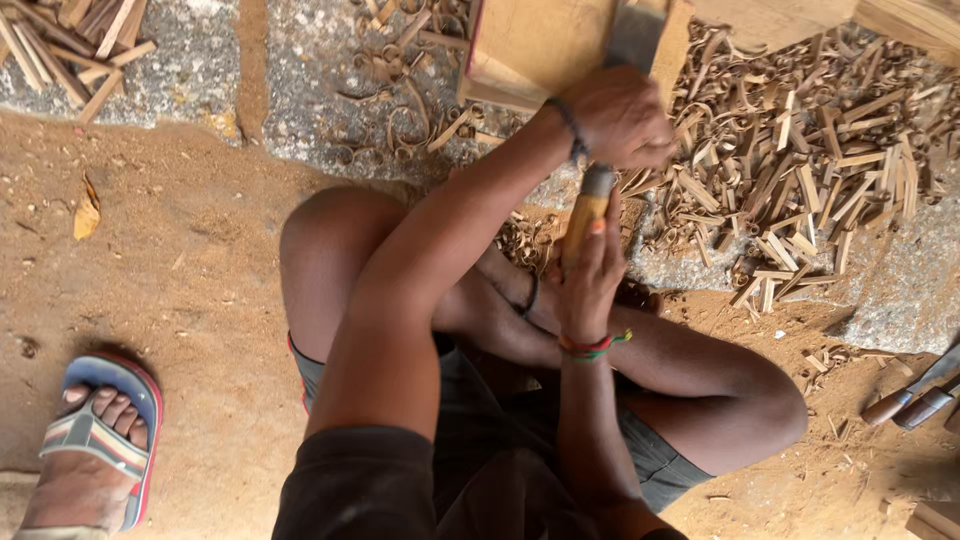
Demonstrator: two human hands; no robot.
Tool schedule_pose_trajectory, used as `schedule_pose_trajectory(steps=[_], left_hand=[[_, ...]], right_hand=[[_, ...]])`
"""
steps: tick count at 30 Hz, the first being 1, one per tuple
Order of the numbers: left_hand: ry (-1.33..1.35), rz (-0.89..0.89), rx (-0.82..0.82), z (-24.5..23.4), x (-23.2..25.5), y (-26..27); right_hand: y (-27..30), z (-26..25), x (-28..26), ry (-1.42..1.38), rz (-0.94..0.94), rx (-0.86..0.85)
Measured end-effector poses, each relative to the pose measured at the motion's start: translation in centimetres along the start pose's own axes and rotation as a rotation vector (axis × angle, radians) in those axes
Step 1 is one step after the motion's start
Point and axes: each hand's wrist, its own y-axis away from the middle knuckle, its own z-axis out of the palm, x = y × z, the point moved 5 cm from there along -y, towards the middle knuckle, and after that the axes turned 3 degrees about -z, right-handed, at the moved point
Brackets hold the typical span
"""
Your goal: The person sits cross-legged on the ground and uses a chisel to carve a small rectangular wooden block. They repeatedly strike the chisel with a mallet to remove wood shavings, occasionally pausing to clear debris from the work surface.
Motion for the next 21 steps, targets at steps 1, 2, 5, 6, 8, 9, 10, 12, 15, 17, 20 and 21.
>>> schedule_pose_trajectory(steps=[1, 2, 5, 6, 8, 9, 10, 12, 15, 17, 20, 21], left_hand=[[-0.012, -0.028, -0.035, -0.4, -0.8, -0.7], [-0.024, -0.056, -0.071, -0.8, -1.4, -1.1], [0.006, -0.127, -0.269, -1.2, -2.3, -1.6], [-0.021, -0.121, -0.213, -1.9, -3.3, -1.5], [-0.022, -0.081, -0.095, -1.2, -2.5, -2.0], [-0.008, -0.093, -0.115, -0.9, -2.5, -2.1], [0.006, -0.105, -0.134, -0.8, -2.4, -1.8], [0.003, -0.102, -0.128, -1.6, -2.3, -1.5], [-0.037, -0.019, -0.074, -2.4, -0.8, -1.8], [-0.120, 0.076, -0.062, -2.9, 0.5, -2.0], [-0.115, 0.217, 0.210, -3.5, 4.8, -1.7], [-0.105, 0.216, 0.302, -3.8, 5.7, -1.2]], right_hand=[[-0.2, 0.0, 0.2, -0.073, 0.118, 0.017], [-0.3, -0.2, 0.0, -0.146, 0.237, 0.034], [-1.7, 0.9, -1.9, -0.224, 0.336, 0.070], [-1.9, 1.5, -2.3, -0.230, 0.335, 0.078], [-1.7, 1.7, -2.3, -0.260, 0.352, 0.075], [-1.8, 1.8, -2.3, -0.280, 0.344, 0.073], [-1.5, 1.6, -2.6, -0.281, 0.333, 0.071], [-1.6, 1.7, -3.0, -0.299, 0.296, 0.054], [-1.4, 0.8, -2.7, -0.420, 0.338, 0.072], [-1.1, -0.5, -2.7, -0.574, 0.386, 0.038], [-0.7, -2.2, -2.9, -0.759, 0.411, 0.056], [-0.5, -2.9, -3.0, -0.809, 0.413, 0.079]])
